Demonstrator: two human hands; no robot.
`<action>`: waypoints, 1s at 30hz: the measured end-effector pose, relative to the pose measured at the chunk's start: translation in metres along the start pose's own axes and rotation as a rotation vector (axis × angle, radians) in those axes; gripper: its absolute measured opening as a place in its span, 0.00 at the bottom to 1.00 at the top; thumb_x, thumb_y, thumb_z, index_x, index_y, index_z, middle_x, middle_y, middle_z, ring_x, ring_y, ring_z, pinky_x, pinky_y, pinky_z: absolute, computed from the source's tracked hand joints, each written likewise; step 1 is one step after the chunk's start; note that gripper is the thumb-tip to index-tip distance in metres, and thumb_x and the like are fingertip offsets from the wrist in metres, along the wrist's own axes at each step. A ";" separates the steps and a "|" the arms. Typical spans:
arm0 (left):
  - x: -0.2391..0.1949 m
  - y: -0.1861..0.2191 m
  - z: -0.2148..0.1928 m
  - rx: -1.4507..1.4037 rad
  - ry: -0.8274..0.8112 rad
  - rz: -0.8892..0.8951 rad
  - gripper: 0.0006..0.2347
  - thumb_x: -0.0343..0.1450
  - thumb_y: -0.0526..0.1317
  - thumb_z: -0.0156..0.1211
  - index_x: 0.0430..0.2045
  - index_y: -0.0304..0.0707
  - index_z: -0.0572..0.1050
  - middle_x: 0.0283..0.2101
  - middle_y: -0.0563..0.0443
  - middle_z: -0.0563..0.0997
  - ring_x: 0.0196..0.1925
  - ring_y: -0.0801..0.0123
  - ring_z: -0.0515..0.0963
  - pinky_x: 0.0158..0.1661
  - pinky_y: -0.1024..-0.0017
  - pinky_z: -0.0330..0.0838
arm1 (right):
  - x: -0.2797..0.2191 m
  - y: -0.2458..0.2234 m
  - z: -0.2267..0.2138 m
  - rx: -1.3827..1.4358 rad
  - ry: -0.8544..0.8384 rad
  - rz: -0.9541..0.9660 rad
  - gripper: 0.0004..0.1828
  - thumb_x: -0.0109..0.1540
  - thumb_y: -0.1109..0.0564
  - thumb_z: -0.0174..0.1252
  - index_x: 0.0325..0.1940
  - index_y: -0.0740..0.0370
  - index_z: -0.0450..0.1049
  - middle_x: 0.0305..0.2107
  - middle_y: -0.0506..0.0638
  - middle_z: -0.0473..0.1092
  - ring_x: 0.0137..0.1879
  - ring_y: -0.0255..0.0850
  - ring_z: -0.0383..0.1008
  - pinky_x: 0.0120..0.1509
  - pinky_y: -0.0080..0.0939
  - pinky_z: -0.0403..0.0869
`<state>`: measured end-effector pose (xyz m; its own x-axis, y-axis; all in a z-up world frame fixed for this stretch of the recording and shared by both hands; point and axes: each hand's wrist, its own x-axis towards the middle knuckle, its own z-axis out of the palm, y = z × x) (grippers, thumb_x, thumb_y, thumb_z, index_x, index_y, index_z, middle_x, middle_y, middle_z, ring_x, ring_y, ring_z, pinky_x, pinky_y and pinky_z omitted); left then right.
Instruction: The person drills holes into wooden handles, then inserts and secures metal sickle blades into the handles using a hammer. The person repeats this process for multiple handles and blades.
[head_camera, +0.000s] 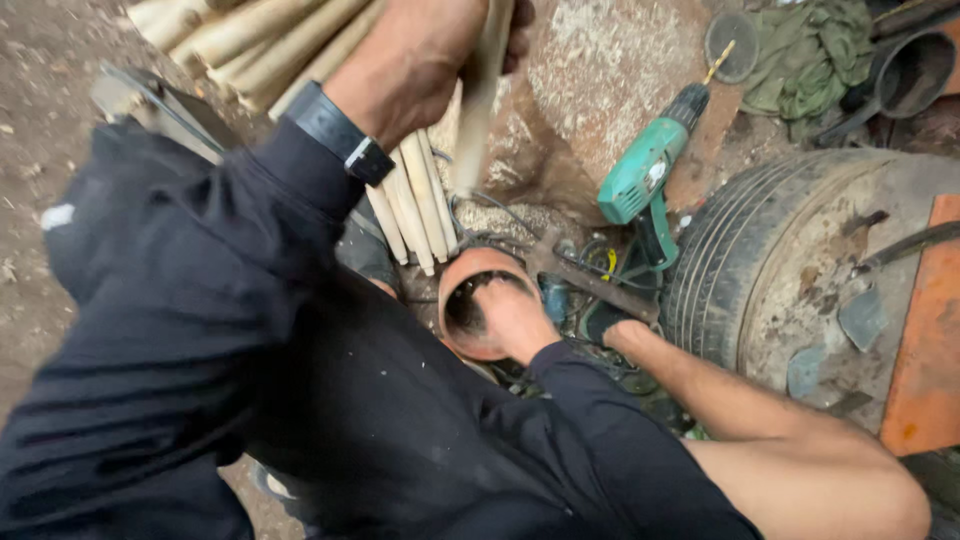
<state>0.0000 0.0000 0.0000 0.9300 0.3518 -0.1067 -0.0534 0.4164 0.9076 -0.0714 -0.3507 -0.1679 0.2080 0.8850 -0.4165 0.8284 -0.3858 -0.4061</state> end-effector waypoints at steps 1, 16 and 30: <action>-0.002 0.004 0.005 -0.037 -0.010 0.008 0.15 0.80 0.48 0.50 0.34 0.33 0.75 0.31 0.52 0.79 0.32 0.70 0.80 0.39 0.68 0.81 | 0.001 -0.006 0.007 0.016 -0.017 0.024 0.14 0.61 0.59 0.58 0.51 0.60 0.70 0.43 0.59 0.72 0.54 0.56 0.75 0.58 0.55 0.74; -0.010 0.043 0.052 -0.281 0.066 -0.073 0.15 0.76 0.45 0.49 0.47 0.28 0.70 0.33 0.46 0.80 0.31 0.68 0.83 0.32 0.70 0.82 | 0.041 0.007 0.074 -0.162 0.035 0.015 0.06 0.55 0.61 0.56 0.36 0.63 0.75 0.33 0.60 0.73 0.41 0.56 0.77 0.40 0.53 0.76; -0.004 0.045 0.056 -0.472 0.210 -0.135 0.19 0.74 0.48 0.48 0.53 0.35 0.60 0.29 0.47 0.77 0.25 0.67 0.79 0.27 0.67 0.81 | 0.020 -0.022 0.015 -0.054 0.119 -0.018 0.14 0.57 0.62 0.54 0.46 0.70 0.71 0.30 0.64 0.73 0.37 0.59 0.76 0.40 0.56 0.75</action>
<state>0.0147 -0.0300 0.0637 0.8499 0.4087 -0.3327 -0.1409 0.7844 0.6040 -0.0927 -0.3287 -0.1792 0.2507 0.9174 -0.3090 0.8585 -0.3582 -0.3670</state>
